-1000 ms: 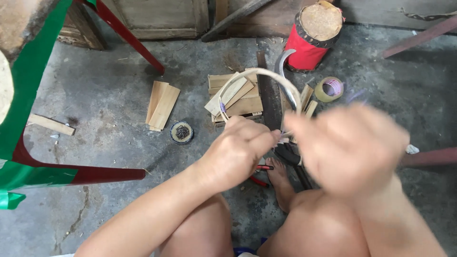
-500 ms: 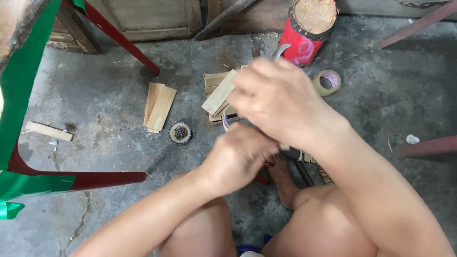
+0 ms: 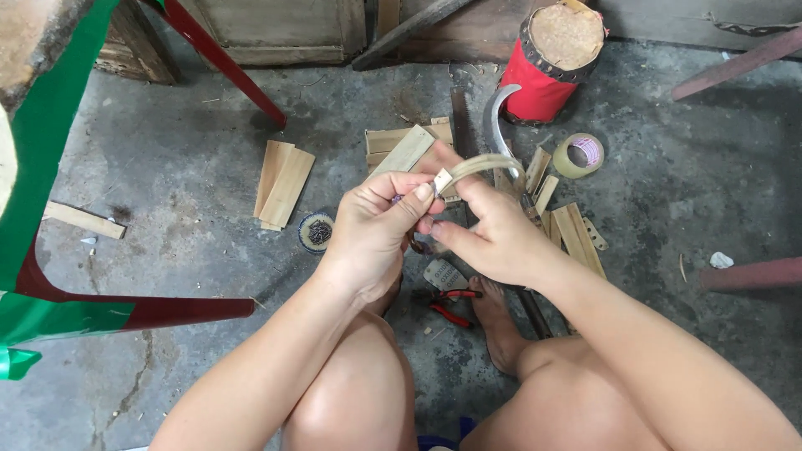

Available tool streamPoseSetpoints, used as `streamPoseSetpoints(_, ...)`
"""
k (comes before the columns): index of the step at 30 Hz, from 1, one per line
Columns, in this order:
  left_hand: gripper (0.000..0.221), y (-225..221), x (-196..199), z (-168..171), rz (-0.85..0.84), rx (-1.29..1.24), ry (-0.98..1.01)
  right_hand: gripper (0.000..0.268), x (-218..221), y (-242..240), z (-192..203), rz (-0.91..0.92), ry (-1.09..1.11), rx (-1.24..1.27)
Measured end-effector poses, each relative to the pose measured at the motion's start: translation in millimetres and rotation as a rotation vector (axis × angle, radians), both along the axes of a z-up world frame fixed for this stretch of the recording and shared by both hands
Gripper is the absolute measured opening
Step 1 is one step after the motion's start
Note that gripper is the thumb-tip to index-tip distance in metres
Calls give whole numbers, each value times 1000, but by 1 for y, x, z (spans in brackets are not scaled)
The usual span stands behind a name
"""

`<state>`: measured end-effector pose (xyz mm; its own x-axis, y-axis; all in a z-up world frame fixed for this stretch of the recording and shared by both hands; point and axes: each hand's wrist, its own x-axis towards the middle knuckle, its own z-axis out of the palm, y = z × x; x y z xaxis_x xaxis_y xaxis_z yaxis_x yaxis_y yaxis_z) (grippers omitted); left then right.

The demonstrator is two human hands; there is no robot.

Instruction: Preparing a wooden rim by bending thin strips of wood into a circle and securing them with string, likely for a percussion instrument.

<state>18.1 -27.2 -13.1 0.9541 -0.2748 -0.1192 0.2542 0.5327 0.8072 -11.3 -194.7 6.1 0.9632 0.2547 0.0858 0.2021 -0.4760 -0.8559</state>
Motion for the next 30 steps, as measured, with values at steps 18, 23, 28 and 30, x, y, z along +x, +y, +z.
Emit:
streamPoseSetpoints(18,9,16,-7,9,204,719,-558,20,-28,17,28,91,-1014,-736)
streamPoseSetpoints(23,16,13,-13,21,122,788,-1013,20,-27,6,67,33,-1113,-837)
streamPoseSetpoints(28,22,15,-15,21,-12,769,-1200,14,-9,-13,64,-126,-829,-593)
streamPoseSetpoints(30,22,14,-14,23,39,786,-1265,12,-3,-12,68,-102,-724,-527)
